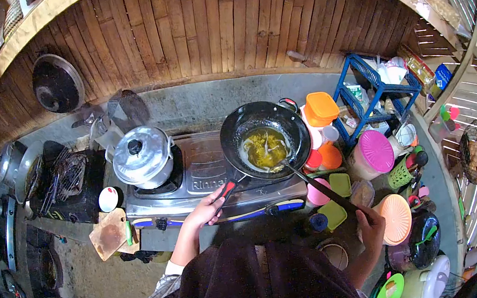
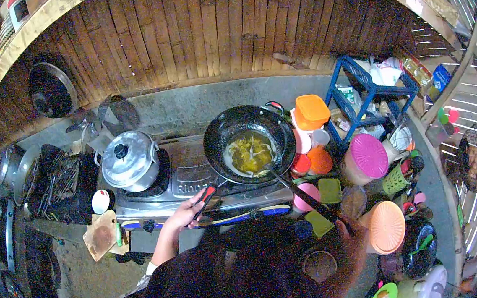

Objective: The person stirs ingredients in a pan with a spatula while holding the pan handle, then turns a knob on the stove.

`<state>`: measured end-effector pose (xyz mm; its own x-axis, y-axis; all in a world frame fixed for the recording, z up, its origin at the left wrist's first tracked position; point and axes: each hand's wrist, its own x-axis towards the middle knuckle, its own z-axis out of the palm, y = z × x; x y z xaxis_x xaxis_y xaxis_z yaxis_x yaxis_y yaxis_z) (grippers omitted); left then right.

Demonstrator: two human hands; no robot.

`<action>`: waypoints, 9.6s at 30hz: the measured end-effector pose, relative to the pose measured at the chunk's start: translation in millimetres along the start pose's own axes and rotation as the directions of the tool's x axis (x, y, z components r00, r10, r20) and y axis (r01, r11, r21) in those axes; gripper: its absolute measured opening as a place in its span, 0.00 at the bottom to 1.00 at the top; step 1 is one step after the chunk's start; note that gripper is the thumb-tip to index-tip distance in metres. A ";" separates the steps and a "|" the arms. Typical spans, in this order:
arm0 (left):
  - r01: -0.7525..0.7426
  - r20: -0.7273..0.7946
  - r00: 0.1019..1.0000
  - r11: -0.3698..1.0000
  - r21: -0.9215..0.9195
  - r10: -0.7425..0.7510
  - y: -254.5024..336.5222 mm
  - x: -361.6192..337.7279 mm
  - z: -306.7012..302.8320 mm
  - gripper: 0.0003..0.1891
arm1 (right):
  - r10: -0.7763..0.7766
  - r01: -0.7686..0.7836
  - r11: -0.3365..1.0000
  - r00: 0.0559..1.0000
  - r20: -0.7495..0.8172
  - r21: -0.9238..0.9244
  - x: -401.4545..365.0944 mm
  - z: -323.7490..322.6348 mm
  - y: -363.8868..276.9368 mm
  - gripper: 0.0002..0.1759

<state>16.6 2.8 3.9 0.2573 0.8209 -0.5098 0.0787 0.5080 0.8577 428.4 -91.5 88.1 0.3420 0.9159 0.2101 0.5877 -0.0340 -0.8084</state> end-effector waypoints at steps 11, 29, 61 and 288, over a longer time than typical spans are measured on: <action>-0.008 -0.014 1.000 1.000 0.019 0.008 4.8 -3.7 2.0 0.26 | -0.113 0.108 0.991 0.992 0.063 0.076 17.8 76.7 20.6 0.15; -0.031 -0.014 0.999 0.998 0.063 0.032 5.7 -4.9 4.3 0.27 | -0.194 0.174 0.961 0.978 0.072 0.214 35.3 147.7 17.1 0.19; -0.026 0.017 1.000 1.000 0.003 0.026 6.0 -3.3 0.8 0.26 | -0.033 0.033 0.999 0.993 -0.116 -0.002 -20.7 -8.8 -6.5 0.13; -0.074 -0.009 0.997 0.991 0.114 0.075 -6.5 -6.1 -4.4 0.26 | -0.083 0.070 0.974 0.995 0.052 0.215 18.9 116.9 26.8 0.14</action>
<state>10.3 -4.3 1.1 0.2538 0.8592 -0.4443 0.1689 0.4129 0.8950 364.9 -28.4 6.1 0.2533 0.9351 0.2479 0.4387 0.1173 -0.8910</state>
